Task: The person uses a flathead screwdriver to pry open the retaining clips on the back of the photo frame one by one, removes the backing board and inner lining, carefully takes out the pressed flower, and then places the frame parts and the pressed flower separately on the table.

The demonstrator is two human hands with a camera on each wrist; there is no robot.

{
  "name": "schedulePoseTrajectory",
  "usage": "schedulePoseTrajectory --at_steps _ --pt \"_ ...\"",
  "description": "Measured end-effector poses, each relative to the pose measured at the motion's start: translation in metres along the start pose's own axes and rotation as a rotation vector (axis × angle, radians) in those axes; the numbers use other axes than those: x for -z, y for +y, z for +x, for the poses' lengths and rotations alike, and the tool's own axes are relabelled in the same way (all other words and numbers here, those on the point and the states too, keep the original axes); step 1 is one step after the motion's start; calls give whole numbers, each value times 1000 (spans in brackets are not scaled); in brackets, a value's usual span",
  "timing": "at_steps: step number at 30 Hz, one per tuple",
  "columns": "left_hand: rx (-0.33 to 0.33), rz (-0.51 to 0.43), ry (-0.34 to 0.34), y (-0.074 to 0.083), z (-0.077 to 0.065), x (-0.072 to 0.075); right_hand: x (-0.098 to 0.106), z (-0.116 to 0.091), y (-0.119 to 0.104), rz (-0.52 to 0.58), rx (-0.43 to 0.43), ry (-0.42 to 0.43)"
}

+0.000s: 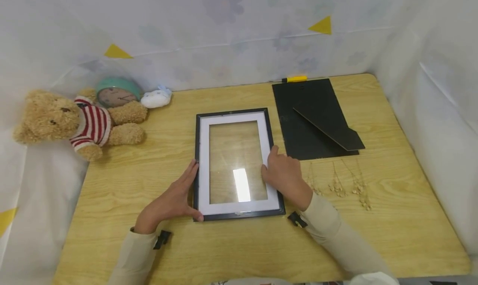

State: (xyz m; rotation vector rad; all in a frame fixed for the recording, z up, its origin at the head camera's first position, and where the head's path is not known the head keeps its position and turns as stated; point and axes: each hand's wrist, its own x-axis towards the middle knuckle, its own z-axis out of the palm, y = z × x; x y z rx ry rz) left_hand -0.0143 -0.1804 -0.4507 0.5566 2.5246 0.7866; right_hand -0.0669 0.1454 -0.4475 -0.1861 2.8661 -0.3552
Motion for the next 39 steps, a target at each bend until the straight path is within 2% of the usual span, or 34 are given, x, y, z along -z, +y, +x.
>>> schedulePoseTrajectory --at_steps 4,10,17,20,24,28,33,37,39 --pt "5 -6 1 -1 1 -1 0 -1 -4 -4 -9 18" --pt "56 -76 3 2 1 1 -1 -1 -6 -16 -8 40" --pt "73 -42 192 9 3 -1 -3 -2 -5 -14 -6 75" --pt "109 -44 264 11 5 -4 -3 -2 -6 -3 -3 82" --pt "181 -72 321 12 7 -6 -5 -2 -6 2 12 104" --pt "217 -118 342 12 8 -7 -5 -1 -6 -5 25 127" --pt "189 -192 366 10 8 -8 -4 0 -6 0 31 131" --pt "178 -320 355 11 8 -8 -4 0 -5 5 24 118" --pt "182 -424 332 12 8 -6 -4 0 -5 10 16 107"
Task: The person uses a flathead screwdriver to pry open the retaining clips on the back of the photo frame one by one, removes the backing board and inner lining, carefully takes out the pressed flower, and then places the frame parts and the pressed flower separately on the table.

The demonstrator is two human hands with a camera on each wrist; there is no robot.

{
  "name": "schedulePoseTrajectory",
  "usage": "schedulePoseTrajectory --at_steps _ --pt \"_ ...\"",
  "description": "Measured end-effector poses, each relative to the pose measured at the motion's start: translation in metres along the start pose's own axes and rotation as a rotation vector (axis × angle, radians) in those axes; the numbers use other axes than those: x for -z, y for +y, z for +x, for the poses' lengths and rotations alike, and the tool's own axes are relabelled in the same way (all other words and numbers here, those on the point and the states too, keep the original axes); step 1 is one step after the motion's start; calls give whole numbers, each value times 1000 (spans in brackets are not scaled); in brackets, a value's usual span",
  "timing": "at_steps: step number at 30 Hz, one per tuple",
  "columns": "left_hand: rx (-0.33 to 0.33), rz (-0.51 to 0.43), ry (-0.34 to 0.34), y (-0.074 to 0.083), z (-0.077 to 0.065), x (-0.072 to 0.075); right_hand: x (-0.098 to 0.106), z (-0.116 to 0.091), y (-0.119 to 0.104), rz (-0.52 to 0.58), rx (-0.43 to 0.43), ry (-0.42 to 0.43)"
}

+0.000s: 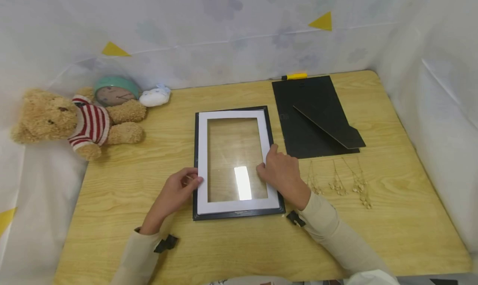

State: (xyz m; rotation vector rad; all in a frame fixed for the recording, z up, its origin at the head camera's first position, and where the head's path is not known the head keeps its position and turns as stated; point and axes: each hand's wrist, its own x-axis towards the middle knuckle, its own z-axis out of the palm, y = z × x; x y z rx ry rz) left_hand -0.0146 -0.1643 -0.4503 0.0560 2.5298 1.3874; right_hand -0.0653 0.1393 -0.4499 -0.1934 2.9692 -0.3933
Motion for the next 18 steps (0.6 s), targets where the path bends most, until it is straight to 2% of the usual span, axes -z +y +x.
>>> schedulePoseTrajectory --at_steps 6,11,14,18 --pt "98 -268 -72 3 -3 1 4 0 2 11 -32 -87" --pt "119 -327 -57 1 -5 0 8 -3 10 88 -43 -147" --pt "103 -342 -34 1 -5 0 11 -5 16 147 -38 -154" --pt "116 -386 -9 -2 -6 4 11 -6 23 175 -24 -158"
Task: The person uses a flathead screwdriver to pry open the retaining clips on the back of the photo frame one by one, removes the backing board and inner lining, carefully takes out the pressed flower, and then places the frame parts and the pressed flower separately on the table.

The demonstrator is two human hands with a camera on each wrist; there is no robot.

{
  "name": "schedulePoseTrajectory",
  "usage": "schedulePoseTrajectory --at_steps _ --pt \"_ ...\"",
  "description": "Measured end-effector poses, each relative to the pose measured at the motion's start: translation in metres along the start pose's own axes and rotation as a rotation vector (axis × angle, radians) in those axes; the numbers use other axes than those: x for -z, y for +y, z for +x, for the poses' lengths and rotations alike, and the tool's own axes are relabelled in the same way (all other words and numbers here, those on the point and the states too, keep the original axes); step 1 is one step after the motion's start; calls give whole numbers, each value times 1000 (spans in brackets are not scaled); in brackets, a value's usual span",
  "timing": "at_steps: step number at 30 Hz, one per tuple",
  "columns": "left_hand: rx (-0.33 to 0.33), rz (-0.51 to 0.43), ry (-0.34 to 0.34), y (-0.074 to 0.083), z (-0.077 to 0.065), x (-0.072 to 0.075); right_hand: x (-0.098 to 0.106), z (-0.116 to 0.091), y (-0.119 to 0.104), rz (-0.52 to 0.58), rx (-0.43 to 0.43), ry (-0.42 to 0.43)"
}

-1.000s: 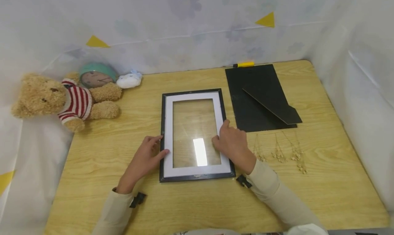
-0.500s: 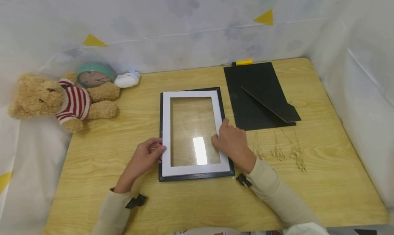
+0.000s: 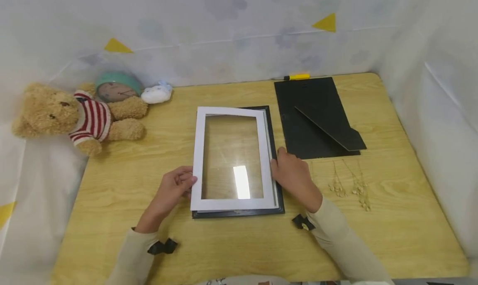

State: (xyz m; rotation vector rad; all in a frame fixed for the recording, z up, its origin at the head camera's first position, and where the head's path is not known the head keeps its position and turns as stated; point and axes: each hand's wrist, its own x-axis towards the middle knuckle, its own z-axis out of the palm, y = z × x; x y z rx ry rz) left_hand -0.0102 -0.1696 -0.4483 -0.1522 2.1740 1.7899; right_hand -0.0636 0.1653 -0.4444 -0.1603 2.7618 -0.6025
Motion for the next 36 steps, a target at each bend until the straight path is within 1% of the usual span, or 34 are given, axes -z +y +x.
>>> schedulePoseTrajectory --at_steps 4,9,11,15,20,23,26,30,32,36 --pt "6 -26 22 0 -3 13 -3 0 4 0 7 -14" --pt "18 -5 84 1 -13 39 -6 1 4 -1 11 -17" --pt "19 -9 110 1 -19 52 -7 1 3 -4 11 -15" --pt "-3 -42 169 -3 -34 79 -8 2 2 -6 15 -15" --pt "-15 -93 255 -16 -55 110 -8 2 3 -8 10 -25" --pt "0 -106 301 -25 -69 126 -9 2 5 -5 6 -33" --pt "30 -91 339 -34 -82 140 -10 2 6 -2 13 -35" --pt "75 -55 384 -43 -96 156 -10 3 5 -7 21 -30" --pt "96 -45 394 -47 -102 163 -9 3 5 -13 26 -26" --pt "141 -10 383 -51 -111 173 -8 3 3 -22 37 -24"
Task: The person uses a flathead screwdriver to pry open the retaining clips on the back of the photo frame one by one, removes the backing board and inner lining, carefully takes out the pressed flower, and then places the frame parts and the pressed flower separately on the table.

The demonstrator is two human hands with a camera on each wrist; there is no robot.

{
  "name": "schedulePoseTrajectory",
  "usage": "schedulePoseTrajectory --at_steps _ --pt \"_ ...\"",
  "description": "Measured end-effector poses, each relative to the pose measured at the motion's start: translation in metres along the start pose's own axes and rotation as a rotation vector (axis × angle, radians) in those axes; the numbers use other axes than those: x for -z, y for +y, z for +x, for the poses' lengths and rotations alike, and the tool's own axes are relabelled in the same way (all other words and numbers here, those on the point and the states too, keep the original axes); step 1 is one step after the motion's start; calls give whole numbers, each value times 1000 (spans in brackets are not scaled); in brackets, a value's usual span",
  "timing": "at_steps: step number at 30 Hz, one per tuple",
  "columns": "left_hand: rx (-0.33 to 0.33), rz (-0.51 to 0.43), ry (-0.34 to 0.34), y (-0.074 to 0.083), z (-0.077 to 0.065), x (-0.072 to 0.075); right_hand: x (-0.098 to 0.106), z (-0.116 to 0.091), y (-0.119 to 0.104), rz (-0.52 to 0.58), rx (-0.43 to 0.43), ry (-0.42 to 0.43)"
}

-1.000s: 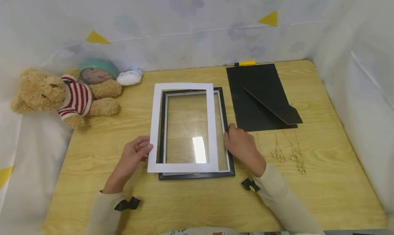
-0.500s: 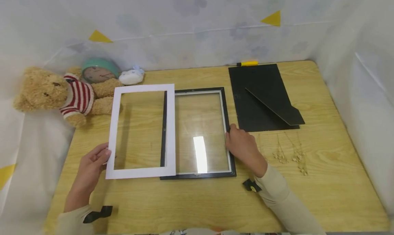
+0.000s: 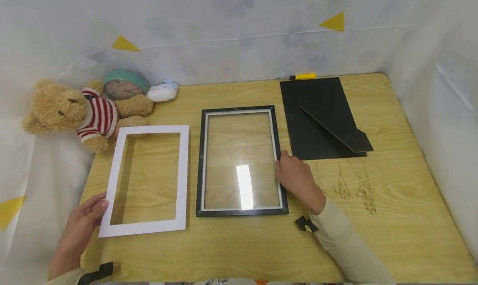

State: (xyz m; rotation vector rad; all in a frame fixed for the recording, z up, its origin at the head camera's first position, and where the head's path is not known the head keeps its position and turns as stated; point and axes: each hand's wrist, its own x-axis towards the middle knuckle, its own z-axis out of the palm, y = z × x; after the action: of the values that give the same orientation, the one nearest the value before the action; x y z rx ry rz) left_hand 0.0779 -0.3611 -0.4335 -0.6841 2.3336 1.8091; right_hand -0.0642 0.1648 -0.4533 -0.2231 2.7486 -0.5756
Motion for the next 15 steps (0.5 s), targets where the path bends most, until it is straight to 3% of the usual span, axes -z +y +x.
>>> schedulePoseTrajectory --at_steps 10,15 --pt "85 328 -2 -7 -14 10 2 0 -2 13 -19 -25" --pt "97 502 45 -13 -19 13 2 0 -3 17 -23 -20"
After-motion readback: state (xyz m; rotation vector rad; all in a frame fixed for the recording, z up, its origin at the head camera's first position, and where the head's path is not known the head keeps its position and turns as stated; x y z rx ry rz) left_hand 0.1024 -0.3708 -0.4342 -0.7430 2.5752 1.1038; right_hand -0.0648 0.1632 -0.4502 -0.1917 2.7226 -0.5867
